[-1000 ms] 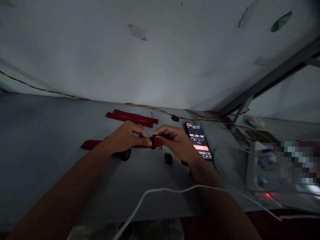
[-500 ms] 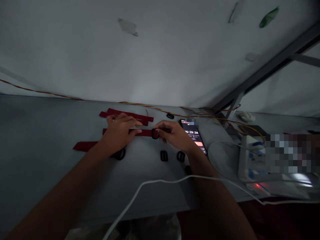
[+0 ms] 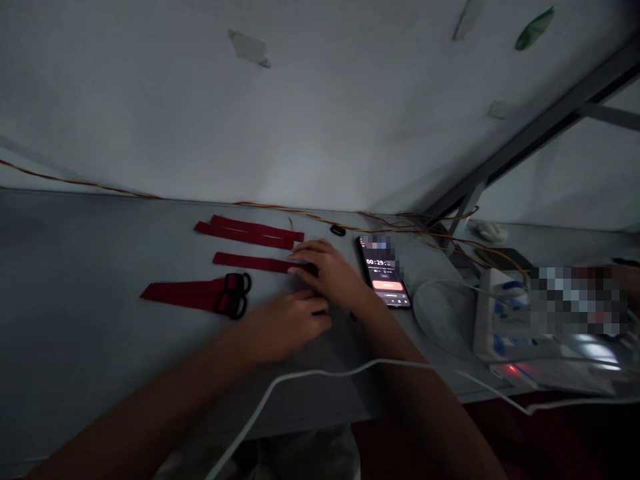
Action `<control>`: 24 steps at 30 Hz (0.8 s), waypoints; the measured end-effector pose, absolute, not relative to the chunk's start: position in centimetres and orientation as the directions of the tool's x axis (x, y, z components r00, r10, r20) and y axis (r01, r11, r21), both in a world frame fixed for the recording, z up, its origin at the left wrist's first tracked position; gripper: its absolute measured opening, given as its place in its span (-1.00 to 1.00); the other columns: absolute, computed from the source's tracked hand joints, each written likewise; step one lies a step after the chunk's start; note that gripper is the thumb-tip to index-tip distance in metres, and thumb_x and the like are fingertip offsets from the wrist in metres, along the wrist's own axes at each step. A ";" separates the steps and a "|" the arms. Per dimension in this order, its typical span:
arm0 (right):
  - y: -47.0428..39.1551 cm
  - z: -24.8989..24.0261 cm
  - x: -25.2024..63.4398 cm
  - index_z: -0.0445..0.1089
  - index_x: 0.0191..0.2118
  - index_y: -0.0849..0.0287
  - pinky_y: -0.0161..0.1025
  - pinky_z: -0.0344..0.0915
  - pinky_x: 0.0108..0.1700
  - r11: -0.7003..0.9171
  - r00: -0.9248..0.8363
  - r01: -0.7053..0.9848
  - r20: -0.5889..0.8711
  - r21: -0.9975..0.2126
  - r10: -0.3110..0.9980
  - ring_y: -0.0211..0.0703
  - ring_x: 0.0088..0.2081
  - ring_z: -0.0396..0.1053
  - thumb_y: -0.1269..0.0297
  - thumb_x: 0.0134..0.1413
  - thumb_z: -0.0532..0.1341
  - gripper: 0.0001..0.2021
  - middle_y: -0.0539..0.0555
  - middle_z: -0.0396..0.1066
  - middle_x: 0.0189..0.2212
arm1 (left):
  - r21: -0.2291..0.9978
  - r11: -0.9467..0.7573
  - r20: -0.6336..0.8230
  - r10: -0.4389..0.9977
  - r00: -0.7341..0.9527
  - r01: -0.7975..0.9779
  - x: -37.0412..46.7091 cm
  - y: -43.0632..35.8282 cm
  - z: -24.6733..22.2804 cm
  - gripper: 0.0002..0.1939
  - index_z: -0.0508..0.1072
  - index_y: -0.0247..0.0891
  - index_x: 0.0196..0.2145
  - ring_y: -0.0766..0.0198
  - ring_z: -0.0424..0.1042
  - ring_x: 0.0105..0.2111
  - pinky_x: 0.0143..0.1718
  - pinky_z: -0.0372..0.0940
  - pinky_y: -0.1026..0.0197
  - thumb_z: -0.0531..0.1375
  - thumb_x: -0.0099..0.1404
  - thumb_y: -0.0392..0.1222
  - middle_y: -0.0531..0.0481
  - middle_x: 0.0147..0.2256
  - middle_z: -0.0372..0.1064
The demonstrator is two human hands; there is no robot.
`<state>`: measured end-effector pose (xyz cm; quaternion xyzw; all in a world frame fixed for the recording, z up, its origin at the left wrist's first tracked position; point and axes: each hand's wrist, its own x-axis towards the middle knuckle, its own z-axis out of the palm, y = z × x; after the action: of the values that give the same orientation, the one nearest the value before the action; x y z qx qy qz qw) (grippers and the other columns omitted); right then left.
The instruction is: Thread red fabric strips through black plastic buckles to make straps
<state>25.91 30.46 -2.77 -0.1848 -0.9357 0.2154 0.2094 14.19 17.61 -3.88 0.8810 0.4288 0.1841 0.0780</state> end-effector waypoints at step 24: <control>28.9 -2.8 24.0 0.45 -0.27 0.21 -0.22 0.25 -0.18 0.679 -0.825 0.302 0.173 -0.669 0.538 -0.19 -0.32 0.34 0.43 0.14 0.23 -0.95 0.06 0.42 -0.36 | 0.868 -0.161 0.395 0.797 -0.457 0.469 6.3 19.7 -0.5 -0.64 0.47 -0.19 0.00 0.28 0.52 -0.33 -0.24 0.40 0.25 0.32 0.24 -0.17 0.02 -0.33 0.52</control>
<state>23.97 28.90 -2.85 -0.2340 -0.8980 0.3254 0.1814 6.29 19.71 -0.51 0.5010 0.6318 0.5739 0.1429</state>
